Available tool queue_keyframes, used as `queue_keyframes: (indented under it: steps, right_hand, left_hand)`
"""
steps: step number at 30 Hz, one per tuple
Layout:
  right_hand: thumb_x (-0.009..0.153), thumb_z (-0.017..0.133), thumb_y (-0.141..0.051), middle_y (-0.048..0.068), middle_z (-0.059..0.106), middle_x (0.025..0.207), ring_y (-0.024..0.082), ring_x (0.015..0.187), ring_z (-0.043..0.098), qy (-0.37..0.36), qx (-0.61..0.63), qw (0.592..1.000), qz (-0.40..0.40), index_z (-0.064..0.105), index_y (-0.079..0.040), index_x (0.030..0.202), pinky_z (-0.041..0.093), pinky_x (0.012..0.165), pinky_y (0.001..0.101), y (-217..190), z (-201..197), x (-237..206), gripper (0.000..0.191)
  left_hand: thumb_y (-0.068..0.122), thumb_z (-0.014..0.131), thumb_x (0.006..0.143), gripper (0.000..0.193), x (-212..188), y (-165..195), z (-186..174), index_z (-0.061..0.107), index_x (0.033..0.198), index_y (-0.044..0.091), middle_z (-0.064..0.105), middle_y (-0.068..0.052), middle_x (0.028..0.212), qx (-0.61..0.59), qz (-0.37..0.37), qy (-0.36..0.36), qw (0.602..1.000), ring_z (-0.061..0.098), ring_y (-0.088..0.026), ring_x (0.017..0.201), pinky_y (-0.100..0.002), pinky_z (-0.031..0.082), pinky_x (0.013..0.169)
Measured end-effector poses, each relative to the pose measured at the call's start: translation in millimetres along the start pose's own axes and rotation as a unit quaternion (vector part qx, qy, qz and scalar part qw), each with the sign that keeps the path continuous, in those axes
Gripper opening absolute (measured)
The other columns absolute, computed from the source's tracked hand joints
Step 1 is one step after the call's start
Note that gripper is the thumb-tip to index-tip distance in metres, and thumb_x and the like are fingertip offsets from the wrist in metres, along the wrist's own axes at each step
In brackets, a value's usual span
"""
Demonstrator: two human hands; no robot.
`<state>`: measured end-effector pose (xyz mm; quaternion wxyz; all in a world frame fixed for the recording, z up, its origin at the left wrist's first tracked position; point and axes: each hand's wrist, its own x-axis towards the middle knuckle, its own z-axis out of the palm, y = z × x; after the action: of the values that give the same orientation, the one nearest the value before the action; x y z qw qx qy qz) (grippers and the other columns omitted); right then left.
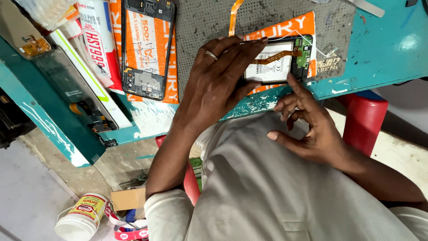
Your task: The person tests a smartphone's touchscreen and dialer, then opens the phone and works on its internal board and battery. They separate the screen from the frame, then apply polish from a tube onto a cloth and rub the screen surface.
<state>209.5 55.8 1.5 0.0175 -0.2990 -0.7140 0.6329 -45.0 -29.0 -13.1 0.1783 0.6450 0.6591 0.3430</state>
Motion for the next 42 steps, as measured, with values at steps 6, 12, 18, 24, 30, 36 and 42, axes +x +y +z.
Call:
queue_keyframes:
  steps: [6,12,18,24,30,36,42]
  right_hand:
    - [0.08,0.084,-0.005,0.008,0.06,0.119,0.011,0.094,0.056,0.003,0.062,0.998,0.009,0.014,-0.007,0.167,0.05,0.076,0.022,0,0,1,0.111]
    - [0.086,0.075,0.002,0.011,0.054,0.129,0.016,0.101,0.057,0.002,0.189,0.982,0.013,0.027,0.0,0.162,0.052,0.073,0.0253,2,-7,6,0.09]
    - [0.094,0.065,0.0,0.009,0.052,0.132,0.018,0.11,0.053,0.036,0.37,0.926,0.059,0.034,0.002,0.159,0.052,0.071,0.03,3,-10,6,0.072]
    - [0.098,0.063,-0.002,0.009,0.051,0.141,0.016,0.116,0.053,0.051,0.41,0.908,0.067,0.035,0.003,0.159,0.052,0.078,0.0322,3,-8,1,0.067]
    - [0.099,0.062,-0.001,0.01,0.05,0.148,0.017,0.122,0.053,0.052,0.403,0.913,0.041,0.038,0.004,0.157,0.053,0.085,0.0349,1,-6,-1,0.063]
    - [0.103,0.059,-0.007,0.011,0.05,0.15,0.02,0.123,0.055,0.04,0.41,0.91,0.034,0.038,0.004,0.158,0.051,0.088,0.0362,3,-12,-1,0.06]
    - [0.107,0.06,-0.014,0.013,0.051,0.141,0.02,0.119,0.056,0.055,0.445,0.894,0.012,0.043,0.0,0.15,0.051,0.092,0.0386,11,-19,-7,0.049]
  left_hand:
    - [0.034,0.08,0.097,0.064,-3,4,3,0.053,0.149,0.008,0.065,-0.006,0.137,0.009,-0.016,-0.001,1.0,0.055,-0.028,0.133,-0.048,0.042,0.116]
    - [0.036,0.08,0.097,0.062,-5,4,7,0.056,0.146,0.007,0.065,-0.006,0.138,0.001,-0.018,0.024,1.0,0.056,-0.027,0.135,-0.048,0.042,0.118]
    - [0.039,0.081,0.096,0.065,-4,3,7,0.057,0.146,0.005,0.063,-0.007,0.14,0.008,-0.016,0.015,1.0,0.056,-0.028,0.134,-0.049,0.041,0.119]
    - [0.04,0.081,0.093,0.069,-2,4,5,0.055,0.147,0.005,0.062,-0.008,0.144,0.014,-0.014,0.003,1.0,0.055,-0.029,0.134,-0.047,0.041,0.117]
    - [0.037,0.085,0.093,0.075,0,-1,6,0.05,0.151,0.006,0.064,-0.008,0.141,0.012,-0.003,0.004,1.0,0.057,-0.027,0.133,-0.046,0.041,0.116]
    - [0.029,0.091,0.086,0.085,-1,-4,6,0.043,0.154,0.009,0.065,-0.01,0.141,-0.025,-0.007,0.022,0.999,0.059,-0.029,0.131,-0.045,0.045,0.117]
    - [0.024,0.096,0.085,0.097,2,-2,0,0.035,0.159,0.011,0.069,-0.009,0.129,-0.11,-0.039,0.011,0.993,0.069,-0.026,0.114,-0.039,0.053,0.106]
